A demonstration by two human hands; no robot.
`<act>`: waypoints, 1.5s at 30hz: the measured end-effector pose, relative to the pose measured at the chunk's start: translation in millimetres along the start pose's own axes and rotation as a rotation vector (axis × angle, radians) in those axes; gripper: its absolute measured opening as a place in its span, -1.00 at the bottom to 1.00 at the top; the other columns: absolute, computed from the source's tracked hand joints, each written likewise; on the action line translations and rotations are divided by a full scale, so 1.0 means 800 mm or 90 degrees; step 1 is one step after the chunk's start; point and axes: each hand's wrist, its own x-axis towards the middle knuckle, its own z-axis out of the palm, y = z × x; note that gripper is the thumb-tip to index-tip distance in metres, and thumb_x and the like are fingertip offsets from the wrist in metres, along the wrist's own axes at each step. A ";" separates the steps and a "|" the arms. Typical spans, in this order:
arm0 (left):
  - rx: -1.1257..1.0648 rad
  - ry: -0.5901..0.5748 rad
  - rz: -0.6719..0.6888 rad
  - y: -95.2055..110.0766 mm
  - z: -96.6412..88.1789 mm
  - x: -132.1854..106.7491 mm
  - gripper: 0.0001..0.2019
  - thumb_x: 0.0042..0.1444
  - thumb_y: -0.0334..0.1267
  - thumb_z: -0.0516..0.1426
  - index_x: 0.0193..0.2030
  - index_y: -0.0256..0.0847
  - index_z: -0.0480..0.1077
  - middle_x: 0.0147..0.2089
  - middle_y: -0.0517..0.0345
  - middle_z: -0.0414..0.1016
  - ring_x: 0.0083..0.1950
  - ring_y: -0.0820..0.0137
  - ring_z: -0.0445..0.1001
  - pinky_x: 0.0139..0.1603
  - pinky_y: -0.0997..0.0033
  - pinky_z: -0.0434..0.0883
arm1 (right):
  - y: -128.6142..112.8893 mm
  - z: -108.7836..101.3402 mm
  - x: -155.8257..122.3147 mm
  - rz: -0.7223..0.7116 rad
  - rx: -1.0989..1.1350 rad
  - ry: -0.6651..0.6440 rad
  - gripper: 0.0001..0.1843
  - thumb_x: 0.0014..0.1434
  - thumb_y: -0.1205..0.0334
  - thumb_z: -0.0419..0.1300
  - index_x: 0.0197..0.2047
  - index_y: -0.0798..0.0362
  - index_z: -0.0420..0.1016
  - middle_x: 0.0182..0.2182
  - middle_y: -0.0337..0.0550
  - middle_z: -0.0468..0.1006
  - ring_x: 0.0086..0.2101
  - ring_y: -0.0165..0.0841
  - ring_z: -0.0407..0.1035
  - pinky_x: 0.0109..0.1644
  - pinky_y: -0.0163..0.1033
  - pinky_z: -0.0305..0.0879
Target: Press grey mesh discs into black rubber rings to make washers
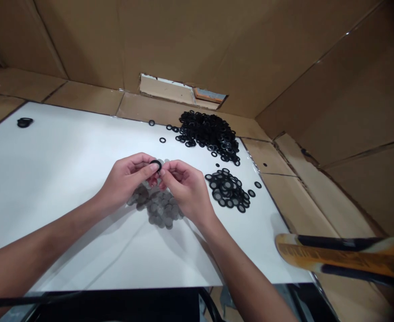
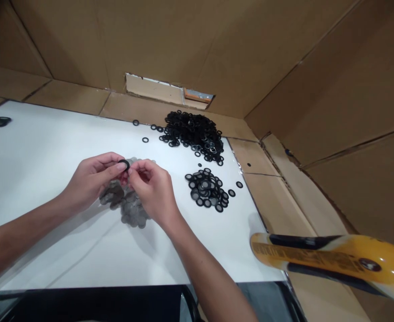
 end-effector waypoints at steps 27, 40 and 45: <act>-0.049 -0.075 -0.007 0.003 -0.001 -0.003 -0.90 0.23 -0.27 0.24 -0.29 -0.23 0.53 -0.38 0.18 0.53 -0.35 0.44 0.52 -0.24 0.44 0.46 | 0.001 -0.002 0.000 0.027 0.075 -0.058 -0.83 0.21 0.21 0.21 -0.38 0.06 0.34 -0.51 -0.27 0.47 -0.46 -0.43 0.36 -0.31 -0.28 0.29; 0.040 0.029 -0.009 0.004 0.003 -0.004 -0.83 0.19 -0.15 0.25 -0.22 -0.22 0.48 -0.37 0.21 0.51 -0.35 0.43 0.47 -0.27 0.43 0.44 | 0.007 -0.004 -0.002 -0.004 -0.038 -0.020 -0.85 0.25 0.13 0.21 -0.27 0.04 0.41 -0.41 -0.24 0.50 -0.38 -0.40 0.39 -0.23 -0.28 0.34; 0.099 0.019 -0.017 0.008 0.005 -0.003 -0.82 0.19 -0.14 0.24 -0.25 -0.23 0.49 -0.41 0.20 0.49 -0.36 0.43 0.45 -0.27 0.45 0.41 | 0.000 -0.007 -0.001 -0.002 -0.031 -0.014 -0.84 0.22 0.15 0.23 -0.32 0.05 0.41 -0.48 -0.29 0.45 -0.44 -0.44 0.34 -0.32 -0.32 0.28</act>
